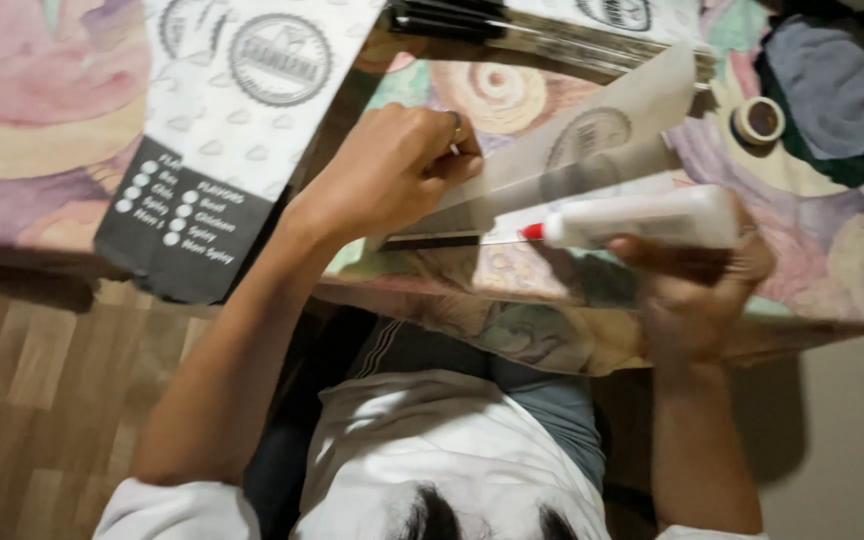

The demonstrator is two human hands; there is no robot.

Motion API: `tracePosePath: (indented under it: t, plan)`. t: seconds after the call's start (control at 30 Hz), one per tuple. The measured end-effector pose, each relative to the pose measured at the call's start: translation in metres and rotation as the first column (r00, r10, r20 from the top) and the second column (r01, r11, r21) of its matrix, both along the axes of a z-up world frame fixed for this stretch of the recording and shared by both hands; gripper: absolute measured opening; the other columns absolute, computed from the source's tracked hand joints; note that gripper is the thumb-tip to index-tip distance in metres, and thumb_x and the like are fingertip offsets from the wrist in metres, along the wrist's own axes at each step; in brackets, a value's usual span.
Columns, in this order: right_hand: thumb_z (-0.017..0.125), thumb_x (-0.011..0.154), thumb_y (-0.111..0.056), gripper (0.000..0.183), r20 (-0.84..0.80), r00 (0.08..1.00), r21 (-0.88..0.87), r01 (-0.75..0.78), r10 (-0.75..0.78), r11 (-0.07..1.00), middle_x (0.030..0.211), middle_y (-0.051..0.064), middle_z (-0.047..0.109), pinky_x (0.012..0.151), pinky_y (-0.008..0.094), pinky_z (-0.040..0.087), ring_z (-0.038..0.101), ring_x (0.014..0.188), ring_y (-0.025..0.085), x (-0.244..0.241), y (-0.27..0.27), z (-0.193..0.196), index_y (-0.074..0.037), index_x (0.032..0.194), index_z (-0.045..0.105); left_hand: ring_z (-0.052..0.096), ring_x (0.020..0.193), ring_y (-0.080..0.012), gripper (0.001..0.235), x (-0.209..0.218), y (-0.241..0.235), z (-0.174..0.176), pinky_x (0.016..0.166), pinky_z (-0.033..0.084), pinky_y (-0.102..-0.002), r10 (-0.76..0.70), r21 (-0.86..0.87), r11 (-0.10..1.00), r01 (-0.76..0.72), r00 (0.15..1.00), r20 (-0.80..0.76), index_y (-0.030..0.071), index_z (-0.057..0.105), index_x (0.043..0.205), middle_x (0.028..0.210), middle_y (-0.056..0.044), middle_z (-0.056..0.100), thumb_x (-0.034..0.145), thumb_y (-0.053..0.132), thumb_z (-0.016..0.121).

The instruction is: The person assembles flat-pack paper boxes by applying glue to the edges, folding the panels, and pressing them together. They handle multiple boxes one at a time, stacking completed units on the table.

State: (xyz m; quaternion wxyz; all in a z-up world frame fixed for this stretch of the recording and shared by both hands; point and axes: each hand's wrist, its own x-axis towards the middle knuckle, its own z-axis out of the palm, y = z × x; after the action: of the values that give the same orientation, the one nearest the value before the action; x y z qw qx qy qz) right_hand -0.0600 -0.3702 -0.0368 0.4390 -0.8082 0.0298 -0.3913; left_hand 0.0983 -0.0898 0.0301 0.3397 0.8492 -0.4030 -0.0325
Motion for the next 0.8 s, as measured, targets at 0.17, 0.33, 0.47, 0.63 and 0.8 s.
tracePosePath:
  t: [0.17, 0.33, 0.47, 0.63, 0.8]
  plan:
    - [0.071, 0.083, -0.016, 0.052, 0.025, 0.937, 0.721, -0.258, 0.348, 0.643, 0.138, 0.015, 0.052, 0.093, 0.068, 0.052, 0.058, 0.113, 0.046, 0.013, 0.049, 0.000, -0.021, 0.129, 0.048, 0.066, 0.073, -0.0382, 0.014, 0.002, 0.003, -0.003, 0.061, 0.041, -0.045, 0.008, -0.016, 1.000, -0.009, 1.000, -0.009, 0.007, 0.069, 0.084, 0.079, -0.012, 0.074, 0.095, 0.017, 0.066]
    - [0.074, 0.092, -0.014, 0.029, 0.005, 0.882, 0.636, -0.366, 0.471, 0.679, 0.108, 0.011, 0.061, 0.082, 0.042, 0.069, 0.063, 0.109, 0.026, 0.025, 0.103, 0.021, -0.003, 0.111, 0.056, 0.068, 0.074, -0.0278, 0.010, 0.005, 0.003, -0.004, 0.062, 0.044, -0.040, -0.029, -0.055, 0.998, 0.028, 0.999, -0.027, 0.011, 0.075, 0.092, 0.086, -0.008, 0.078, 0.094, 0.018, 0.069]
    - [0.072, 0.088, -0.015, 0.060, 0.189, 0.665, 0.789, -0.540, 0.722, 0.291, 0.126, 0.022, 0.061, 0.086, 0.033, 0.064, 0.070, 0.102, 0.025, 0.019, 0.042, 0.020, 0.011, 0.134, 0.044, 0.069, 0.071, -0.0278, 0.012, -0.004, 0.005, -0.003, 0.062, 0.046, -0.041, -0.019, -0.043, 0.999, 0.019, 1.000, -0.003, 0.011, 0.073, 0.092, 0.081, -0.007, 0.076, 0.097, 0.021, 0.067]
    - [0.090, 0.094, -0.014, 0.052, -0.078, 0.996, 0.484, 0.072, -0.039, 0.872, 0.137, 0.011, 0.071, 0.097, 0.028, 0.069, 0.072, 0.117, 0.015, 0.006, -0.072, 0.023, -0.008, 0.133, 0.058, 0.068, 0.052, -0.0146, 0.009, -0.051, -0.003, 0.001, 0.039, 0.054, -0.020, 0.058, 0.031, 0.998, -0.058, 0.998, -0.004, 0.001, 0.070, 0.098, 0.075, -0.003, 0.079, 0.101, 0.008, 0.067]
    - [0.078, 0.107, -0.010, 0.034, -0.513, 0.852, 0.132, 0.196, -0.103, 0.972, 0.117, 0.007, 0.072, 0.065, 0.033, 0.064, 0.073, 0.094, 0.014, 0.004, -0.122, 0.046, -0.013, 0.132, 0.055, 0.058, 0.105, -0.0329, 0.061, -0.093, -0.010, -0.014, 0.084, 0.055, -0.041, 0.069, 0.058, 0.991, -0.119, 0.842, 0.535, 0.002, 0.060, 0.124, 0.108, -0.018, 0.059, 0.090, 0.049, 0.076]
